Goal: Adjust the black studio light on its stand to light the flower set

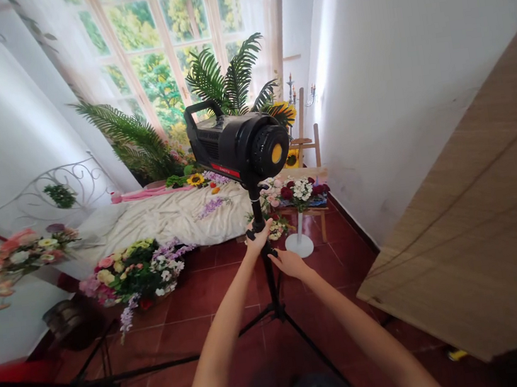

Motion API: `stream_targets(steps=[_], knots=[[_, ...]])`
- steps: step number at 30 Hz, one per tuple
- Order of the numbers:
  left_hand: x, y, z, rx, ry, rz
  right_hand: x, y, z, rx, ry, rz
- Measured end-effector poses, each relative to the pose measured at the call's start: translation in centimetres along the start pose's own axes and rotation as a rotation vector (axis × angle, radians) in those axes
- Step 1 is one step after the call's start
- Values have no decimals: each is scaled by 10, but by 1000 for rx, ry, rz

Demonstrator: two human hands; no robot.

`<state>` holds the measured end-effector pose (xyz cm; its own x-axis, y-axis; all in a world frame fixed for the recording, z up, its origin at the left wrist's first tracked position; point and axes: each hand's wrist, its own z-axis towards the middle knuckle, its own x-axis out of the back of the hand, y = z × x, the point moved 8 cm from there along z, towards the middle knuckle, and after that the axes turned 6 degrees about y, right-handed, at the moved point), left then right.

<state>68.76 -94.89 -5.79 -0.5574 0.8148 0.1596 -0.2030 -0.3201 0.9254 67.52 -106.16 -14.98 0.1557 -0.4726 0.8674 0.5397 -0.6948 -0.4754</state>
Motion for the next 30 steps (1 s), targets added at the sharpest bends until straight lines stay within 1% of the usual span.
stream_targets(steps=[4,8,10,16,21,25,27,30], knots=[[1,-6,4,-28,45,22,-1,1,1,-23,-4,22],[2,-8,3,-49,78,23,-2,3,2,-34,-10,43],[2,-8,1,-56,76,19,-1,3,2,-28,-2,47],[-1,-21,-3,29,53,-41,3,3,-2,-42,37,144],[-5,-20,-5,21,7,-62,-5,5,-4,-115,50,299],[-3,-17,-7,28,30,-94,-11,10,-4,-153,104,330],[-2,-14,-8,14,37,-99,-18,14,-3,-196,107,450],[-1,-8,-8,-18,35,-85,-33,16,0,-268,51,671]])
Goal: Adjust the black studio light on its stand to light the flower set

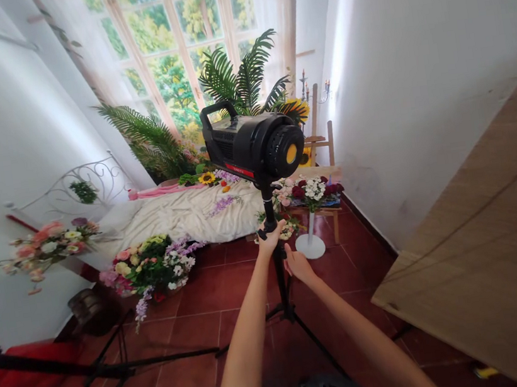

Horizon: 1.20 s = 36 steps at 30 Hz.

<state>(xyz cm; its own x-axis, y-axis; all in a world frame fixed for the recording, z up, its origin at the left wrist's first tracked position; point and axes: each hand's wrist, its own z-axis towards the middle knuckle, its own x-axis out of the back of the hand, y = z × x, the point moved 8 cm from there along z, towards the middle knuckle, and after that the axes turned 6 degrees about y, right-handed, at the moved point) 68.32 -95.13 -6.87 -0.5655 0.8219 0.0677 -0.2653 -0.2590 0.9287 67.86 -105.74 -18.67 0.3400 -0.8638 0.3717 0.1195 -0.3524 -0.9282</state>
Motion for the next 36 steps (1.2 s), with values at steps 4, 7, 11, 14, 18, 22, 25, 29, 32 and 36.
stream_targets(steps=[4,7,11,14,18,22,25,29,32,36], knots=[[1,1,0,1,9,30,-21,12,-2,-226,-88,419],[2,-2,1,14,27,21,-38,7,-8,-320,-200,855],[3,-4,2,21,50,7,-44,-2,-12,-361,-294,1192],[4,-1,0,16,55,5,-39,-8,-10,-349,-326,1313],[5,4,-1,4,47,-15,-35,-13,-9,-378,-351,1457],[4,7,0,36,22,-82,-36,-12,-8,-455,-338,1644],[4,6,0,98,40,-131,-40,-18,-10,-532,-454,1832],[4,0,-2,126,13,-218,-39,-33,-15,-549,-684,2006],[8,-15,-9,151,2,-242,-39,-38,-19,-539,-732,2018],[16,-35,-22,193,-22,-258,-44,-35,-22,-502,-657,1944]])
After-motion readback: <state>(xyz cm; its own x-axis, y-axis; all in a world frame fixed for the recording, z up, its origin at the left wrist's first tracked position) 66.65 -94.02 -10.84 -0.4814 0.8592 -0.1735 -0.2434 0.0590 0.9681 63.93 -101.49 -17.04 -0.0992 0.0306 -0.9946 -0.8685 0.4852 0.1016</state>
